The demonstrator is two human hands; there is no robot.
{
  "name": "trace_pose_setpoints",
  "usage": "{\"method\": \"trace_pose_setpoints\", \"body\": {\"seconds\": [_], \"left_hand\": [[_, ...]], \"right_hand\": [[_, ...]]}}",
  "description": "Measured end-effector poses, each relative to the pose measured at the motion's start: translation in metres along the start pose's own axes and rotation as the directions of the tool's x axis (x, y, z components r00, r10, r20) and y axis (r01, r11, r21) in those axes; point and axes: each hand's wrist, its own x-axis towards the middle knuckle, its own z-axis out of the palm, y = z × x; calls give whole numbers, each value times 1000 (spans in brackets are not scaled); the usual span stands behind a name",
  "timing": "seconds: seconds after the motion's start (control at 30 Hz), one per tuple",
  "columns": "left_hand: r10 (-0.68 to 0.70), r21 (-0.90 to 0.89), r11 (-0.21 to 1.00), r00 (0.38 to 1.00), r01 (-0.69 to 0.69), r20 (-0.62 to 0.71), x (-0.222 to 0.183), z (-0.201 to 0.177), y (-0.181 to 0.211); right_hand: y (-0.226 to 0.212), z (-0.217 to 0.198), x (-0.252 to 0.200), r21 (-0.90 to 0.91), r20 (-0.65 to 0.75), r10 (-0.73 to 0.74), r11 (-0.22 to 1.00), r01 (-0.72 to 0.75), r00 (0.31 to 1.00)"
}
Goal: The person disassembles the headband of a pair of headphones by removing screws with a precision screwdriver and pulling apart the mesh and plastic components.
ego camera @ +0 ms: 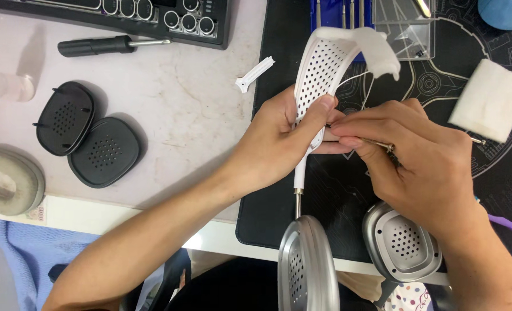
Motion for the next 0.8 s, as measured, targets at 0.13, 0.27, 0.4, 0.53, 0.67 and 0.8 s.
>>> {"method": "trace_pose_setpoints", "body": {"seconds": [0.13, 0.27, 0.4, 0.53, 0.67, 0.8], "left_hand": [[-3, 17, 1000, 1000, 3, 8, 2, -1, -2], [-3, 33, 999, 1000, 3, -19, 0, 1, 2], [-7, 48, 999, 1000, 7, 6, -1, 0, 5], [-35, 15, 999, 999, 35, 3, 0, -1, 3], [2, 28, 1000, 1000, -2, 21, 0, -1, 3], [3, 54, 999, 1000, -4, 19, 0, -1, 4]], "right_hand": [[-1, 0, 0, -27, 9, 1, 1000, -1, 1000], [-3, -1, 0, -61, 21, 0, 998, 1, 1000], [-2, 0, 0, -20, 8, 22, 1000, -22, 1000], [0, 1, 0, -25, 13, 3, 1000, -3, 1000], [2, 1, -1, -23, 17, -2, 1000, 3, 1000], [0, 1, 0, -13, 2, -2, 1000, 2, 1000]]}}
